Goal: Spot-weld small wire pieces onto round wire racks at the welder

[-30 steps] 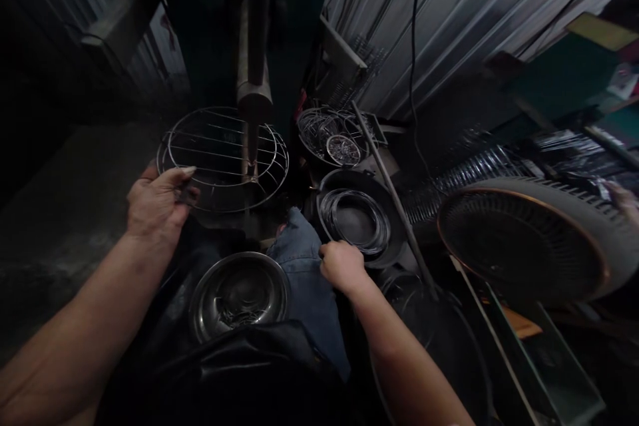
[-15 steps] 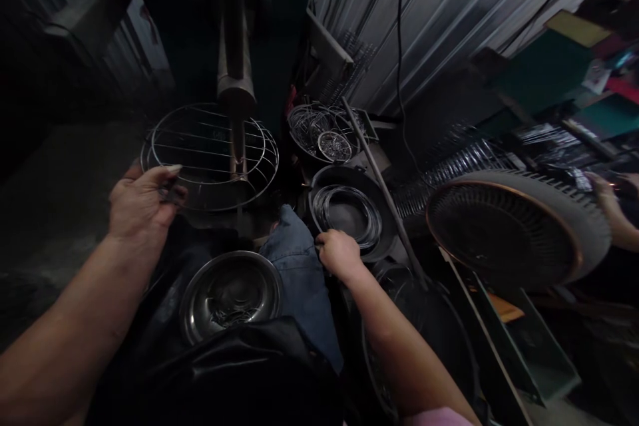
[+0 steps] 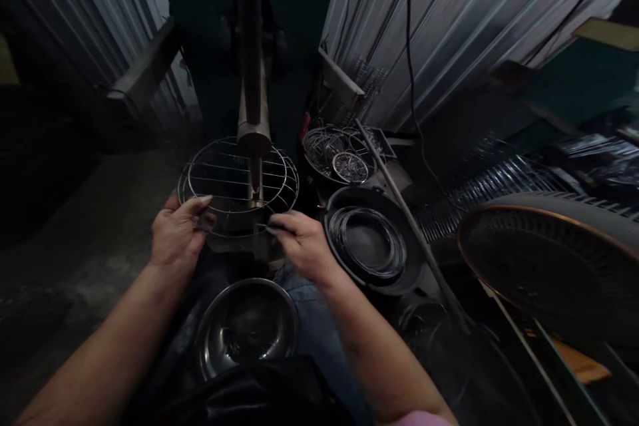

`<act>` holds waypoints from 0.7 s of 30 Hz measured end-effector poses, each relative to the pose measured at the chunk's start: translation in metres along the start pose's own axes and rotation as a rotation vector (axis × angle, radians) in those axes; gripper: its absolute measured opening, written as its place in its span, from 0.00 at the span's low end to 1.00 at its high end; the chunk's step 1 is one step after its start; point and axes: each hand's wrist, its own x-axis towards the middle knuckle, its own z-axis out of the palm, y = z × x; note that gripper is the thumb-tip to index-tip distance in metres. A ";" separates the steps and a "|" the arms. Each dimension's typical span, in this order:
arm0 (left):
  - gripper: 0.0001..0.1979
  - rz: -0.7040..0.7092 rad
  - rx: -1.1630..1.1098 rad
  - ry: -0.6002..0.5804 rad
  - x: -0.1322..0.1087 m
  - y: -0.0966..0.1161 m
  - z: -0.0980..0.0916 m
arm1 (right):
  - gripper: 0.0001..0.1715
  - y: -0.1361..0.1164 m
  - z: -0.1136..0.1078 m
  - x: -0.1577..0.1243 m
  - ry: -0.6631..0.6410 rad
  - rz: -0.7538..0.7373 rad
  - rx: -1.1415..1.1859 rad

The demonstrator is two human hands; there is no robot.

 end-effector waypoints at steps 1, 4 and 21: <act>0.21 0.001 0.000 -0.002 -0.002 0.001 0.000 | 0.10 -0.002 0.013 0.007 0.052 -0.023 0.058; 0.21 0.010 -0.013 -0.001 -0.005 0.004 0.000 | 0.09 0.000 0.047 0.017 0.125 -0.013 0.086; 0.21 0.018 -0.052 -0.033 0.009 0.002 0.001 | 0.12 0.002 0.074 0.024 0.350 0.306 0.526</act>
